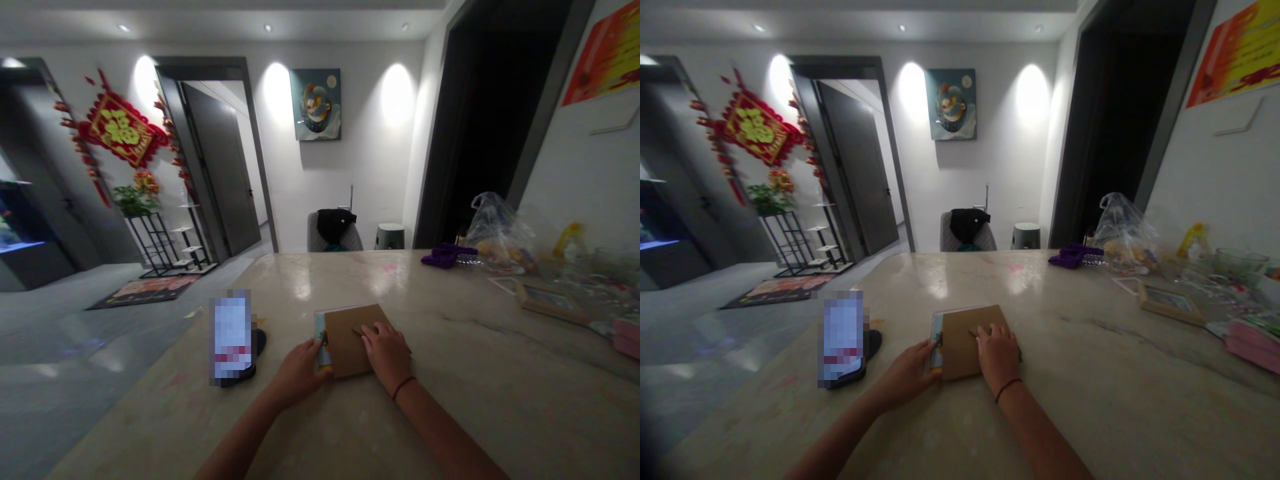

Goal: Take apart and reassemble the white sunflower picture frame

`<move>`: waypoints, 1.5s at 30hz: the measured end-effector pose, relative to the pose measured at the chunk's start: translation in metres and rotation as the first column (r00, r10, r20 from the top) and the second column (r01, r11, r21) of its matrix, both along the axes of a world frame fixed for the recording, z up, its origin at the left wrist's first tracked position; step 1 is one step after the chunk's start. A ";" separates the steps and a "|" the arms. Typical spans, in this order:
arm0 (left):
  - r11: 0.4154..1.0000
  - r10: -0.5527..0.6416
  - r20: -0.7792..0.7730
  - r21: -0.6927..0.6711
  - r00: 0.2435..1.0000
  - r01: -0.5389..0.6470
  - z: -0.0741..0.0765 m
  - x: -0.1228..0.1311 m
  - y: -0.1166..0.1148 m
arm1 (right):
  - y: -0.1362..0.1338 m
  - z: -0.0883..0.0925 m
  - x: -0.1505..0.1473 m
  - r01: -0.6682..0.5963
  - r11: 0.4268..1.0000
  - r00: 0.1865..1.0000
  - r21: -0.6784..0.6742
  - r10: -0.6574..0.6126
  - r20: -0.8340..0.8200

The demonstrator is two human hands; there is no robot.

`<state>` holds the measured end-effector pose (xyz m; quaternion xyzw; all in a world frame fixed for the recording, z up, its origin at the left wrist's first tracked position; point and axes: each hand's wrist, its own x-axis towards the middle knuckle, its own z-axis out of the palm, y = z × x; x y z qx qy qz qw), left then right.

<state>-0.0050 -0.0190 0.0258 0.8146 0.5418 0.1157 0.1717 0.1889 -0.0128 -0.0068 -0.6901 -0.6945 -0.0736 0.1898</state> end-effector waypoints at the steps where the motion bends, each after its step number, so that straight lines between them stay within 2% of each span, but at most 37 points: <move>1: 1.000 -0.011 0.014 -0.013 1.000 0.011 0.001 0.001 -0.001 | 0.000 0.001 -0.001 0.000 1.000 1.000 -0.001 0.000 0.005; 3: 0.999 -0.024 0.044 -0.030 0.999 0.025 0.002 0.005 -0.003 | -0.001 0.002 -0.001 0.000 1.000 1.000 -0.007 0.000 0.013; 10: 0.998 0.056 0.034 -0.033 0.998 -0.055 -0.003 0.015 -0.009 | -0.001 0.003 -0.002 -0.074 0.997 0.997 -0.018 0.074 0.010; 19: 1.000 -0.009 0.023 0.016 1.000 0.009 -0.006 0.010 -0.007 | 0.000 0.009 -0.001 -0.093 0.996 0.995 0.009 0.093 0.036; 25: 1.000 -0.023 0.036 -0.001 0.999 0.023 -0.001 0.009 -0.009 | 0.001 0.012 -0.001 -0.108 0.994 0.993 0.036 0.106 0.055; 37: 0.999 0.030 0.032 -0.026 0.999 -0.029 0.000 0.007 -0.009 | 0.007 0.003 -0.003 -0.103 0.995 0.992 0.006 0.102 0.073; 45: 0.998 0.054 0.034 -0.033 0.998 -0.053 -0.002 0.009 -0.007 | 0.007 0.005 -0.002 -0.113 0.994 0.986 0.010 0.111 0.121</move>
